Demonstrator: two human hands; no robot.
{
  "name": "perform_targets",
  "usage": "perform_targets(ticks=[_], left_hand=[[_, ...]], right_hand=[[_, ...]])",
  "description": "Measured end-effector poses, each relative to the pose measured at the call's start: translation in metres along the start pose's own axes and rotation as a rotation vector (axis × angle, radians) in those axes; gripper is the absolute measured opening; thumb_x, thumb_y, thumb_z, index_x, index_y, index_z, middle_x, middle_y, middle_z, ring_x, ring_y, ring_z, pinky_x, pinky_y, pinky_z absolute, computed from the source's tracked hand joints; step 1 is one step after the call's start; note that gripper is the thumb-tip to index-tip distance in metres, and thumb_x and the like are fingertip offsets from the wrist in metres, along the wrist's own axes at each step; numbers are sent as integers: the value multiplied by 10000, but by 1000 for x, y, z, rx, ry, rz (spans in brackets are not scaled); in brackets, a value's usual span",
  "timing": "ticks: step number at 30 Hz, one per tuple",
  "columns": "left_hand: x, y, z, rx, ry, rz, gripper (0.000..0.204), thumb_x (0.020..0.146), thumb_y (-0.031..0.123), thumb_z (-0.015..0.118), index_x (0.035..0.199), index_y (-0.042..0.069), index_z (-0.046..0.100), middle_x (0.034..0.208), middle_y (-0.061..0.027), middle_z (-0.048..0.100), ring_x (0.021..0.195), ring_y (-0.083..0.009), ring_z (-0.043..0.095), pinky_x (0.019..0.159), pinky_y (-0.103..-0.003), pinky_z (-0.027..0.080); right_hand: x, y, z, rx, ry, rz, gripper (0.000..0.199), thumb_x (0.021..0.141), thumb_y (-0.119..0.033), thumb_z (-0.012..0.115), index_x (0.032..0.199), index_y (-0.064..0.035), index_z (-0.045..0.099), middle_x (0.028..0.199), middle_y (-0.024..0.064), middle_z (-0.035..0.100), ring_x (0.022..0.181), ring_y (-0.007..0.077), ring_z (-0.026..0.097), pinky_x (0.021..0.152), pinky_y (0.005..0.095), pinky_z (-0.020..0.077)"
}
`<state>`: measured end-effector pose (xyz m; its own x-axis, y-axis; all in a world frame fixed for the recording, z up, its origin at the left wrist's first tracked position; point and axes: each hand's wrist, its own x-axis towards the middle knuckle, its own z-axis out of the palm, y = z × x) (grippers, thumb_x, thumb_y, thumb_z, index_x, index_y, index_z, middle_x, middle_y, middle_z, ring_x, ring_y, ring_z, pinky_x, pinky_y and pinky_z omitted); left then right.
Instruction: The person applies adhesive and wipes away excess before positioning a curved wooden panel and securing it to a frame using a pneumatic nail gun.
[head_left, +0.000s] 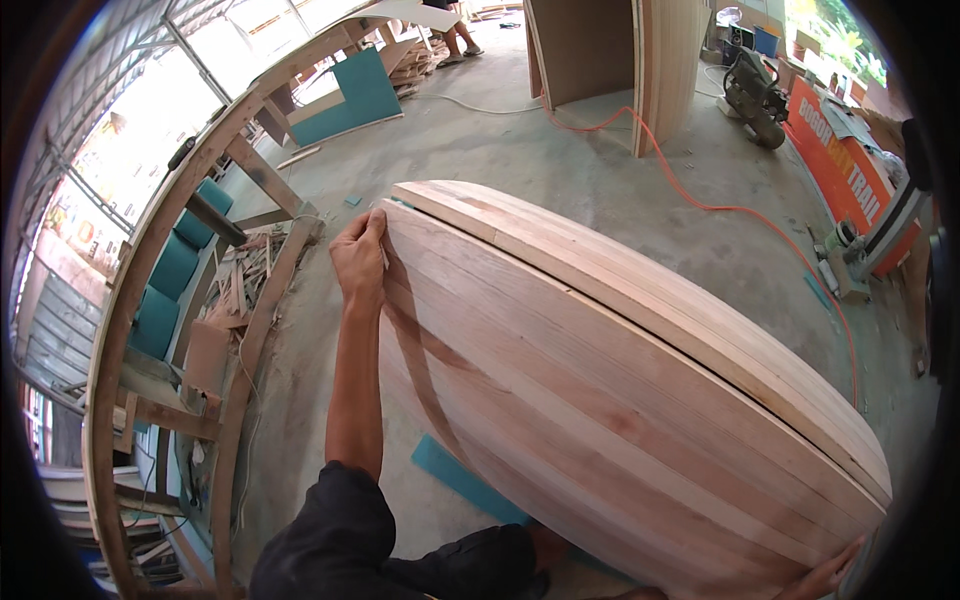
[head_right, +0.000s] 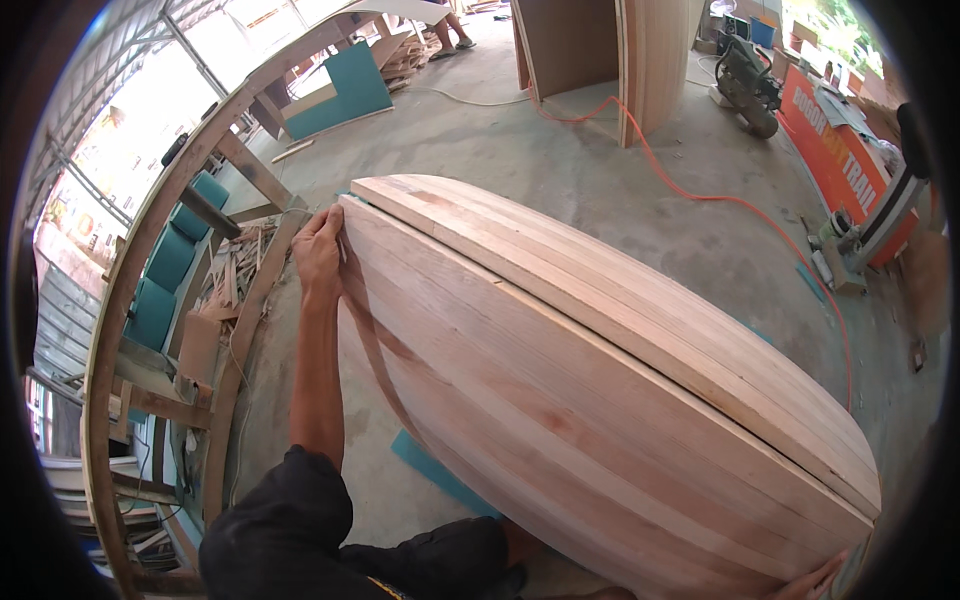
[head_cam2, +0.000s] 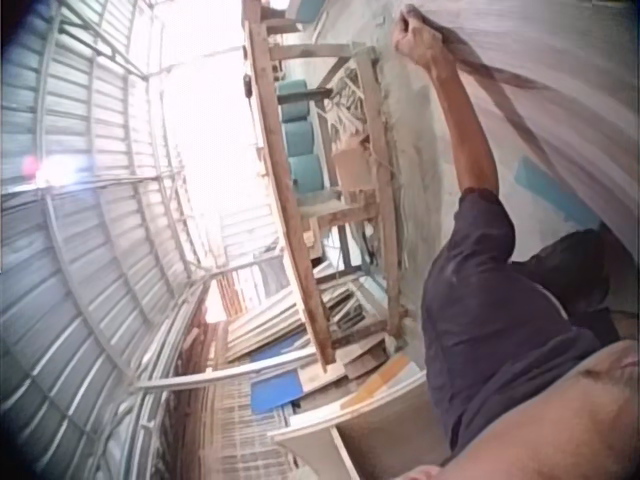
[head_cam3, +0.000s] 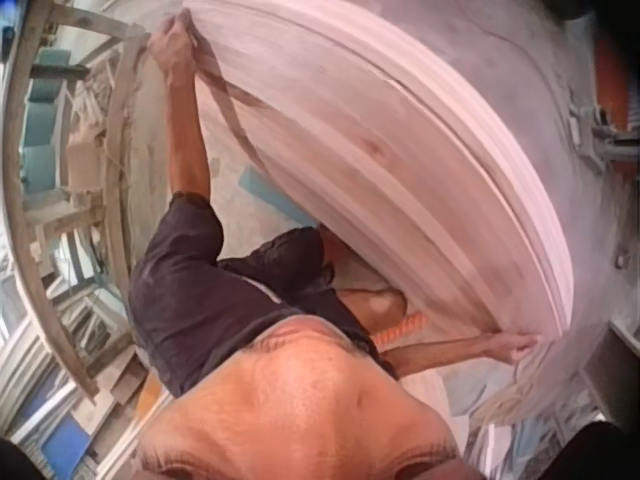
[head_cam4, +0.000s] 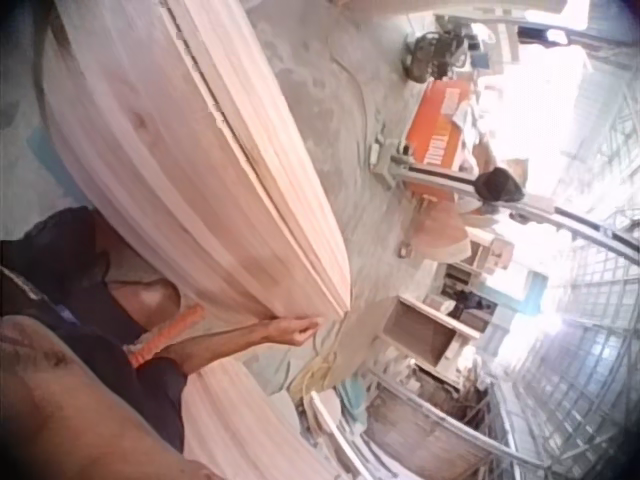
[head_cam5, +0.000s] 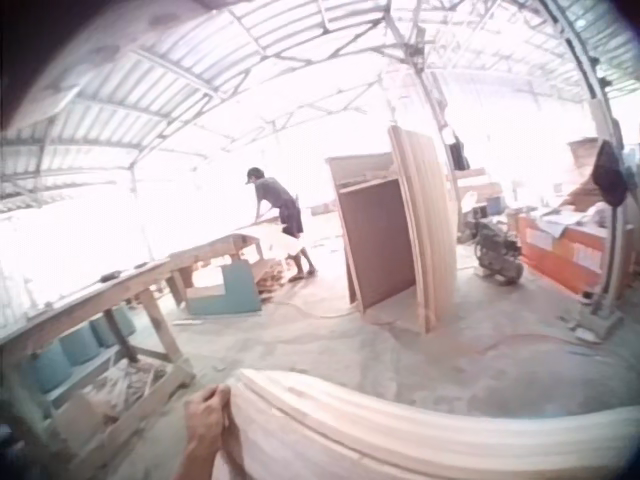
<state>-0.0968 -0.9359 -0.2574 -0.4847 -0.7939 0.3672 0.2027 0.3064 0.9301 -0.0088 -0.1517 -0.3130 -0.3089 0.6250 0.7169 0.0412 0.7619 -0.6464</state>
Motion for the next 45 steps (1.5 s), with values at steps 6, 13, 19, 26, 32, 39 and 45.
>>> perform_targets(ticks=[6, 13, 19, 26, 32, 39, 45], left_hand=[[1, 1, 3, 26, 4, 10, 248, 961, 183, 684, 1038, -45, 745, 859, -2, 683, 760, -77, 562, 681, -222, 449], [-11, 6, 14, 197, 123, 118, 265, 975, 193, 661, 1023, -57, 735, 831, -8, 681, 770, -74, 545, 712, -241, 457], [-11, 11, 15, 254, 148, 131, 267, 972, 204, 659, 1031, -46, 733, 813, -9, 687, 766, -87, 549, 731, -256, 467], [-13, 14, 19, 383, 215, 149, 274, 961, 217, 664, 1055, -30, 736, 831, -76, 730, 749, -109, 578, 732, -291, 486], [-7, 17, 23, 440, 197, 154, 294, 962, 234, 655, 1070, -30, 725, 843, -130, 741, 759, -127, 613, 755, -313, 500], [0, 12, 23, 491, 175, 158, 291, 963, 251, 652, 1059, -13, 729, 833, -142, 740, 741, -143, 618, 740, -324, 498], [1, 19, 27, 642, 214, 157, 312, 977, 278, 601, 1006, -2, 735, 865, -203, 725, 752, -277, 670, 747, -363, 511]], right_hand=[[1, 0, 2, 2, 18, -45, 414, 1003, -290, 630, 883, 99, 708, 671, 115, 607, 615, 195, 510, 560, 368, 461], [0, -7, 0, 16, -22, 38, 440, 1006, -300, 629, 852, 108, 694, 650, 93, 569, 613, 187, 474, 552, 363, 443], [7, -3, -1, 29, 1, 54, 442, 1004, -309, 629, 875, 108, 697, 701, 140, 597, 656, 215, 513, 595, 373, 464], [5, -4, -3, -74, 6, 64, 446, 1002, -320, 627, 923, 112, 704, 802, 219, 659, 732, 263, 587, 671, 394, 503], [-1, -6, -3, -106, -14, 83, 463, 1002, -340, 621, 951, 112, 708, 850, 264, 692, 783, 303, 634, 718, 410, 527], [0, 10, -4, -81, -63, 203, 414, 1025, -339, 561, 1136, 47, 661, 1096, 206, 639, 968, 285, 614, 852, 385, 486], [-7, -25, 0, -105, -105, 362, 521, 1056, -398, 484, 1374, 5, 571, 1418, 128, 567, 1265, 241, 546, 1076, 329, 410]])
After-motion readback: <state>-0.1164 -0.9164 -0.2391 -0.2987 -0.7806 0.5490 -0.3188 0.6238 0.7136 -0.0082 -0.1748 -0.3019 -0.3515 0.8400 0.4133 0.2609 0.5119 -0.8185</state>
